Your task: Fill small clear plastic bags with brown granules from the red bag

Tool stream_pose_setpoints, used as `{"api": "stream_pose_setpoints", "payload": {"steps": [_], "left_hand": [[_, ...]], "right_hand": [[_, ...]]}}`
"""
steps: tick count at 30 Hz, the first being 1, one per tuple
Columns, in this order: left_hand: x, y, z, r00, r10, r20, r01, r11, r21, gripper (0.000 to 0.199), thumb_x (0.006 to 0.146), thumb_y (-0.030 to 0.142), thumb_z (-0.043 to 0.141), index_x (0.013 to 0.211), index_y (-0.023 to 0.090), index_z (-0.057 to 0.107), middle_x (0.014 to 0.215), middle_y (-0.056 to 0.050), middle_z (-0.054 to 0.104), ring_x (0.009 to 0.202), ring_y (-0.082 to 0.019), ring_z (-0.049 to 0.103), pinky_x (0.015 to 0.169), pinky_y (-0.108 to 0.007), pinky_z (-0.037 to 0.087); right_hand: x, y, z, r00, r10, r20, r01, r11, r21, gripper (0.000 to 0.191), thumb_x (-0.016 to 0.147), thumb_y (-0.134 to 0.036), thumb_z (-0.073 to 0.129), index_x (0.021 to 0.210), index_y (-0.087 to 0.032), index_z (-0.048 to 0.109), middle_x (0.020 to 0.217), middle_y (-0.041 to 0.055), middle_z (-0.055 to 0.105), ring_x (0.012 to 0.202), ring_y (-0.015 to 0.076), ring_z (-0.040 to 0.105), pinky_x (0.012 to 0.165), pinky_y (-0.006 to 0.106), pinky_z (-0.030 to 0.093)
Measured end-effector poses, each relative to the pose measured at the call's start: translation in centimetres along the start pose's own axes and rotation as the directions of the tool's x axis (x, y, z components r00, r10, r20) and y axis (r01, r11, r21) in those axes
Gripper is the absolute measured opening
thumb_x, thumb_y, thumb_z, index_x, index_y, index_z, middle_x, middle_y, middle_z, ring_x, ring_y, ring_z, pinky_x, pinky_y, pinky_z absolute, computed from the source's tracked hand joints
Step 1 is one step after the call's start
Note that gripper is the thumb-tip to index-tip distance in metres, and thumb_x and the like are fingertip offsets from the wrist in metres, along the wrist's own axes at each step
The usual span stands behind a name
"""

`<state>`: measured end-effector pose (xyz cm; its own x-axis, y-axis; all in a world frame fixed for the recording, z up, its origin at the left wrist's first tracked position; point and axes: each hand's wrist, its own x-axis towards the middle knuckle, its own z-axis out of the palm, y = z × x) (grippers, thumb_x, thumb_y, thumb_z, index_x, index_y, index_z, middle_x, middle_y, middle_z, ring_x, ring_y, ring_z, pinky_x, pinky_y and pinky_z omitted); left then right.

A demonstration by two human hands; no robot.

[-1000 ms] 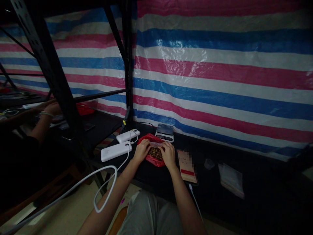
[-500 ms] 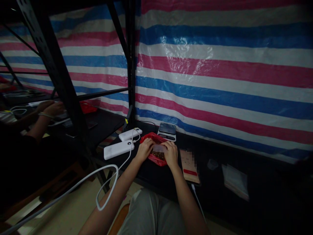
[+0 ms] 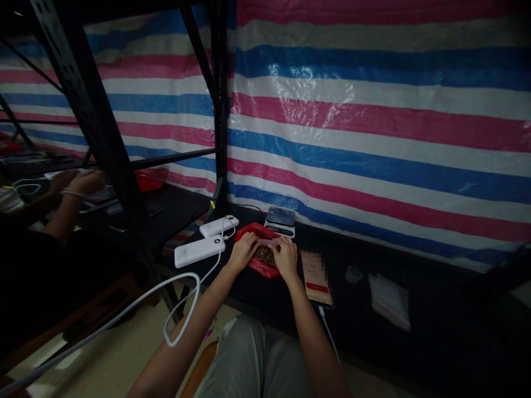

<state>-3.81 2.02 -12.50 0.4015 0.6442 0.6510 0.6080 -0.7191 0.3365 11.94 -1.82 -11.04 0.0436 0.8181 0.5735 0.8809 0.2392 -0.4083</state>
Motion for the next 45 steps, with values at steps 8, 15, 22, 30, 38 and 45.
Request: {"api": "stream_pose_setpoints", "payload": {"steps": [8, 15, 22, 30, 38, 45], "left_hand": [[0.0, 0.6, -0.3, 0.999, 0.053, 0.009, -0.052, 0.998, -0.043, 0.010, 0.084, 0.021, 0.045, 0.087, 0.017, 0.053, 0.085, -0.003, 0.055, 0.085, -0.015, 0.051, 0.077, -0.027, 0.043], [0.1, 1.0, -0.9, 0.998, 0.040, 0.056, -0.033, 0.993, -0.114, 0.017, 0.081, 0.010, 0.042, 0.090, 0.018, 0.054, 0.089, -0.004, 0.056, 0.089, -0.016, 0.051, 0.079, -0.028, 0.042], [0.1, 0.9, -0.8, 0.999, 0.027, 0.027, -0.024, 0.992, -0.122, 0.014, 0.084, 0.016, 0.041, 0.088, 0.017, 0.055, 0.087, -0.004, 0.056, 0.087, -0.016, 0.051, 0.078, -0.028, 0.042], [0.1, 0.8, -0.8, 0.999, 0.034, 0.037, -0.029, 0.992, -0.120, 0.014, 0.085, 0.020, 0.041, 0.088, 0.017, 0.055, 0.087, -0.004, 0.056, 0.087, -0.016, 0.051, 0.078, -0.028, 0.042], [0.1, 0.6, -0.7, 0.998, 0.045, 0.049, -0.038, 0.991, -0.131, 0.014, 0.086, 0.020, 0.042, 0.089, 0.017, 0.055, 0.087, -0.003, 0.056, 0.086, -0.015, 0.050, 0.077, -0.028, 0.041], [0.1, 0.8, -0.8, 0.999, 0.030, 0.044, -0.024, 0.990, -0.136, 0.015, 0.086, 0.022, 0.041, 0.089, 0.018, 0.055, 0.087, -0.004, 0.056, 0.087, -0.016, 0.051, 0.078, -0.028, 0.042]], "right_hand": [[-0.1, -0.3, -0.6, 0.999, -0.042, -0.015, 0.042, 0.999, 0.006, 0.019, 0.076, -0.010, 0.045, 0.078, -0.021, 0.060, 0.086, 0.0027, 0.061, 0.089, 0.0184, 0.048, 0.075, 0.030, 0.030], [-0.2, -0.8, -0.6, 0.998, -0.069, -0.015, 0.070, 0.991, 0.111, 0.018, 0.078, -0.014, 0.043, 0.078, -0.021, 0.060, 0.086, 0.0026, 0.060, 0.087, 0.0179, 0.048, 0.075, 0.029, 0.032], [-0.3, -0.9, -0.9, 0.996, -0.093, -0.008, 0.094, 0.984, 0.151, 0.017, 0.079, -0.016, 0.043, 0.082, -0.020, 0.059, 0.088, 0.0034, 0.059, 0.090, 0.0183, 0.047, 0.078, 0.030, 0.033], [-0.2, -0.6, -0.6, 0.994, -0.112, 0.005, 0.110, 0.978, 0.176, 0.015, 0.081, -0.019, 0.045, 0.082, -0.020, 0.060, 0.086, 0.0030, 0.059, 0.087, 0.0182, 0.048, 0.077, 0.030, 0.033], [-0.2, -0.4, -0.1, 0.994, -0.109, 0.007, 0.106, 0.980, 0.169, 0.013, 0.080, -0.024, 0.049, 0.079, -0.020, 0.061, 0.084, 0.0034, 0.059, 0.086, 0.0185, 0.048, 0.076, 0.030, 0.033], [0.0, -0.3, -0.1, 0.996, -0.094, -0.007, 0.093, 0.972, 0.214, 0.012, 0.078, -0.025, 0.050, 0.077, -0.020, 0.062, 0.081, 0.0037, 0.061, 0.084, 0.0195, 0.049, 0.074, 0.030, 0.034]]}}
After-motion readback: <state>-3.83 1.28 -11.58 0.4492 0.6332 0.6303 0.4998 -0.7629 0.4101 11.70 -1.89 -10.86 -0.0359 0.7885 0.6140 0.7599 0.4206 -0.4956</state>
